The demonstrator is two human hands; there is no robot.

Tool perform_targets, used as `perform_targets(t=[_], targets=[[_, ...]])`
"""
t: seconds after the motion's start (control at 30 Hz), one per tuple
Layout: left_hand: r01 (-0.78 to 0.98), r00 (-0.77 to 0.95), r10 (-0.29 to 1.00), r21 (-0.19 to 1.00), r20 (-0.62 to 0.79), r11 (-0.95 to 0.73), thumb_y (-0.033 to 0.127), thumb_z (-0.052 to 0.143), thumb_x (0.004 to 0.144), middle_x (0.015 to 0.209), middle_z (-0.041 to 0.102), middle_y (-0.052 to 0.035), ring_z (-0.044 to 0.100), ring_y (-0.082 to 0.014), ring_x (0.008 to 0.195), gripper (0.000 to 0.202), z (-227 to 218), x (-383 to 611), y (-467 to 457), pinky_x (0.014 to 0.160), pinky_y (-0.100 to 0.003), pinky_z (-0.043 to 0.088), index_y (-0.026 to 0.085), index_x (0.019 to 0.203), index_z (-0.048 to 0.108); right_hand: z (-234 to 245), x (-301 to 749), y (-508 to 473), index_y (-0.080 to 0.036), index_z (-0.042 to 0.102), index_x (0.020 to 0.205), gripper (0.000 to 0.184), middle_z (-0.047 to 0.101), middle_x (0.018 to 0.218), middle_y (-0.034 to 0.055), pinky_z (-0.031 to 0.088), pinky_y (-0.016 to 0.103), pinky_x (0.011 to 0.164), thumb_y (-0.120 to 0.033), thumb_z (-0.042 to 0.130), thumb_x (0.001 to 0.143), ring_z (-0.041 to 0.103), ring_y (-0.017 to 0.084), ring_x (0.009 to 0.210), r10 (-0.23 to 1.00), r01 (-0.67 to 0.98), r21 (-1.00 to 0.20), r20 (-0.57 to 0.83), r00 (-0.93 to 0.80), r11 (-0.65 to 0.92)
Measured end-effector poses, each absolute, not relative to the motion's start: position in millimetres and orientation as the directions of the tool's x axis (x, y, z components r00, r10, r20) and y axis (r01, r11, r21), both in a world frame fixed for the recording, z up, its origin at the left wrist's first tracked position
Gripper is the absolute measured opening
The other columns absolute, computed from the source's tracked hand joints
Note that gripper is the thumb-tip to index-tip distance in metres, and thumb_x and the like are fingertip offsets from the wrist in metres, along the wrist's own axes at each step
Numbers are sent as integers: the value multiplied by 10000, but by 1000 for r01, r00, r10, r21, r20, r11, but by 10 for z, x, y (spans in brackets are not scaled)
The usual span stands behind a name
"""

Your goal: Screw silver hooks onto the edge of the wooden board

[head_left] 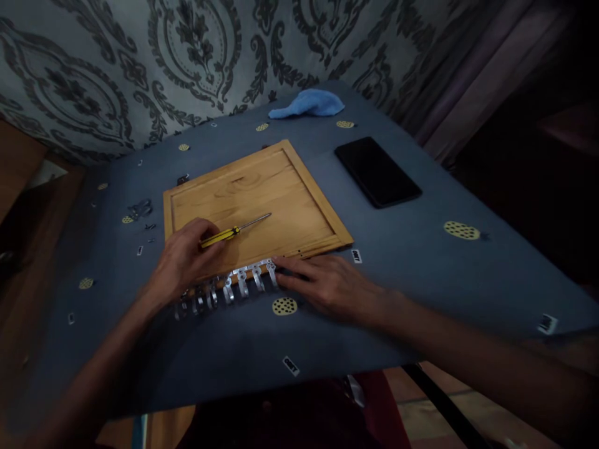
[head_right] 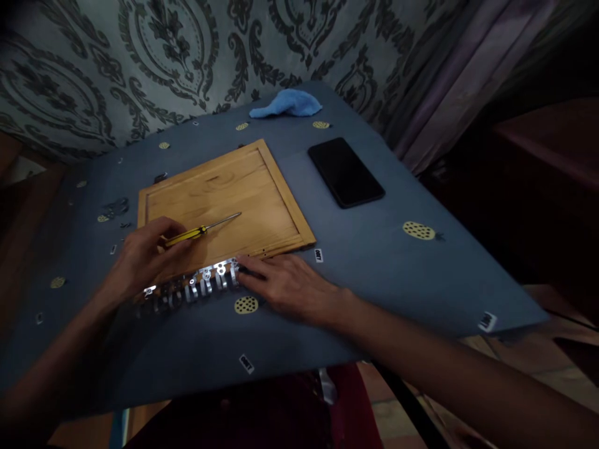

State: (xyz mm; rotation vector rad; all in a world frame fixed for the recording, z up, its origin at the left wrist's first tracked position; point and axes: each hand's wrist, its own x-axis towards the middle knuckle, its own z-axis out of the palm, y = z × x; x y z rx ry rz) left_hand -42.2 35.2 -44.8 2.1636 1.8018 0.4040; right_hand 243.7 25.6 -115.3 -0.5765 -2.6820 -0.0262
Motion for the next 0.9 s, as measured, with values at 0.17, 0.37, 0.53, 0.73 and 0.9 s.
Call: perform_targets(t=[0.17, 0.37, 0.53, 0.73, 0.9], targets=[[687, -14, 951, 694, 309, -215, 360, 703, 841, 897, 645, -5, 625, -144, 795, 162, -371, -366, 290, 697, -270, 532, 233, 924, 645, -1171, 2455, 265, -179, 605, 1300, 430, 638, 1370, 117, 546, 333, 642, -60, 455, 915, 671, 174, 767, 374, 371, -88, 389, -842, 925], [531, -96, 812, 720, 575, -447, 325, 728, 865, 838, 687, 12, 657, -132, 686, 100, -167, -83, 200, 619, -285, 575, 266, 919, 669, -1162, 2449, 262, -162, 631, 1245, 384, 657, 1345, 116, 530, 313, 603, -49, 520, 895, 652, 151, 702, 368, 358, -111, 447, -815, 927], [632, 47, 820, 619, 570, -467, 387, 652, 925, 857, 673, 14, 643, -128, 709, 136, -92, 3, 93, 619, -284, 543, 261, 976, 662, -1157, 2443, 259, -172, 636, 1260, 389, 645, 1367, 104, 539, 322, 593, -63, 492, 916, 663, 158, 696, 379, 369, -108, 425, -822, 923], [688, 150, 837, 553, 526, -470, 401, 632, 938, 857, 652, 23, 619, -117, 699, 159, -137, -19, 76, 637, -278, 493, 251, 989, 648, -1142, 2437, 262, -184, 623, 1289, 398, 649, 1362, 99, 561, 316, 645, -74, 471, 937, 690, 167, 762, 378, 373, -95, 409, -830, 923], [662, 203, 865, 587, 458, -466, 355, 610, 951, 891, 638, 20, 624, -127, 736, 104, -151, 20, 90, 666, -283, 514, 269, 1006, 624, -1136, 2428, 261, -169, 631, 1259, 368, 673, 1322, 96, 552, 329, 586, -78, 471, 940, 678, 173, 699, 369, 366, -99, 456, -810, 925]])
